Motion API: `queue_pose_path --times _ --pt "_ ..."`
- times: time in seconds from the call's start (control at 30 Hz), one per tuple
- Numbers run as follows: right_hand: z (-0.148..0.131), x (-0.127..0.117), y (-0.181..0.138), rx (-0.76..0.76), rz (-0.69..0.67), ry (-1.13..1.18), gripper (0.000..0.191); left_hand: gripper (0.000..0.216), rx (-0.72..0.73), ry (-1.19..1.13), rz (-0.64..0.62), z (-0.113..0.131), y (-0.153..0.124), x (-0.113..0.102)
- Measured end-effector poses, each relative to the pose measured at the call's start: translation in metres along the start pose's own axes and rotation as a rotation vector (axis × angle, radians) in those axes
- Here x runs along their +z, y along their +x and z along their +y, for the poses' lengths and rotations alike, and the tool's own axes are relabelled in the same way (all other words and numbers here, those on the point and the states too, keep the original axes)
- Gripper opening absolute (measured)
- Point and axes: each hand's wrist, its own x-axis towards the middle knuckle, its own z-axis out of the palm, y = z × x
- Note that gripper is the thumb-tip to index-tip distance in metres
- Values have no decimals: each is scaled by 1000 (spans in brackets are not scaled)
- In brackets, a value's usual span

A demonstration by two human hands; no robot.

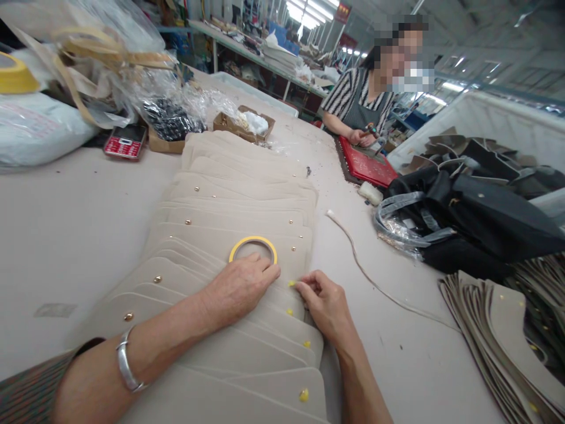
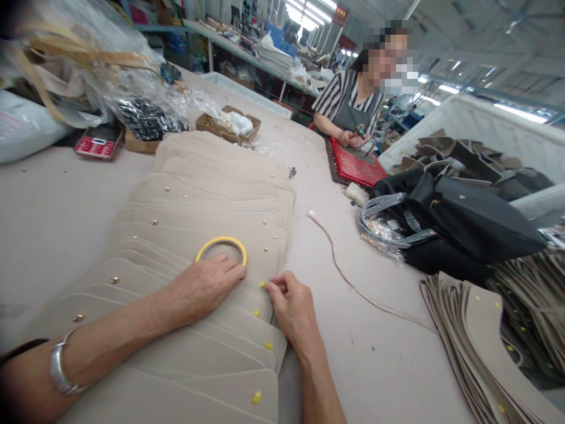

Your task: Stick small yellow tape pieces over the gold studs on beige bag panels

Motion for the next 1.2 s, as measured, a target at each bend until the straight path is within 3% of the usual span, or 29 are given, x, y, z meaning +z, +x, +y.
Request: queue_pose_path --times 0.2,0.4,0.53,0.63,0.73,0.87,1.03,1.2 --pt "2 10 -9 -170 69 -98 16 11 12 2 28 2 -1 -5" --pt "-8 17 -2 -118 105 -199 16 14 44 -18 87 1 -2 -6" --pt "-10 7 3 -114 9 -190 15 19 60 -86 176 -1 -2 -11" --pt "-10 0 2 -157 -104 -155 25 20 74 -237 286 -2 -3 -17" --pt "-14 -3 0 -230 -5 -24 21 26 100 -341 363 -2 -4 -19" --pt "-26 0 -3 -387 162 196 19 37 99 -326 339 -1 -5 -17" --pt "-38 4 -4 -583 182 106 18 35 87 -295 328 3 -5 -16" --pt "-38 9 -5 -669 257 -47 20 26 96 -351 263 7 -5 -22"
